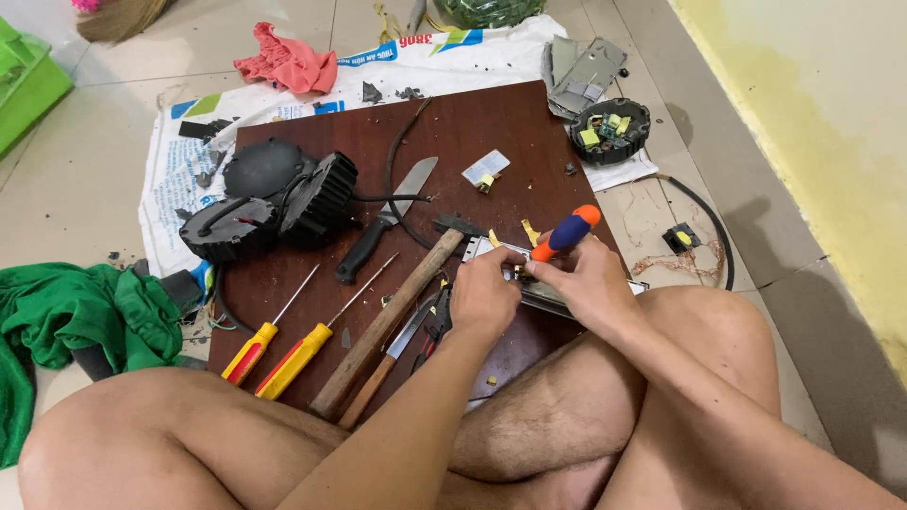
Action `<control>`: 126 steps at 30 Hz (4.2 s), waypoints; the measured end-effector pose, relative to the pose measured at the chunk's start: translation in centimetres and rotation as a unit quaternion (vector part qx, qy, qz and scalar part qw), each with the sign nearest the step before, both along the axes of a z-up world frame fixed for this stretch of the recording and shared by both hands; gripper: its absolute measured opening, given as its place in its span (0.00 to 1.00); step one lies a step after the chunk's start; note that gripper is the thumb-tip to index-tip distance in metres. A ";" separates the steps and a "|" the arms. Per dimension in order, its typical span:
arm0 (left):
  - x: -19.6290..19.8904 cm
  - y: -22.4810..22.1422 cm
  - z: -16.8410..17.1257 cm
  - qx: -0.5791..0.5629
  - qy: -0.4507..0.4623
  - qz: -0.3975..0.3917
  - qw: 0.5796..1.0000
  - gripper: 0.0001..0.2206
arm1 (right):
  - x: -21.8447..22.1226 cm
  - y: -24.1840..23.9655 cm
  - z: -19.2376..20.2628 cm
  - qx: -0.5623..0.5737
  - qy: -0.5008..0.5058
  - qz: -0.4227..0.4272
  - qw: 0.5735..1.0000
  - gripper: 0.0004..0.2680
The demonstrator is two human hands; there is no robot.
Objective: The person sits on the floor and uses a hammer and screwdriver to break apart a small yellow electronic component. They then use a knife to scrape and separate internal parts, repeatedly striking and prying the component to disassemble it.
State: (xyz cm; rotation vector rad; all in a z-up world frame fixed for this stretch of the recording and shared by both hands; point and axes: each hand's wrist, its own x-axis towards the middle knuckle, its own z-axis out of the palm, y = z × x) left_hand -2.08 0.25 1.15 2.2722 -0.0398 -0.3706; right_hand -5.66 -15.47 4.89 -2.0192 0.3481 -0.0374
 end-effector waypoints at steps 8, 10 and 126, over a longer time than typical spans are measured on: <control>-0.1 0.2 0.6 -0.001 0.005 -0.006 1.000 0.15 | 0.3 0.2 -1.6 -0.181 -0.069 0.084 0.978 0.13; 0.0 0.1 0.2 -0.005 0.008 -0.004 1.000 0.14 | -0.1 0.7 -1.0 -0.211 -0.075 0.097 0.970 0.13; -5.0 12.0 3.9 0.176 0.018 0.053 0.983 0.24 | 3.4 -4.4 -5.1 0.083 -0.041 -0.190 0.977 0.15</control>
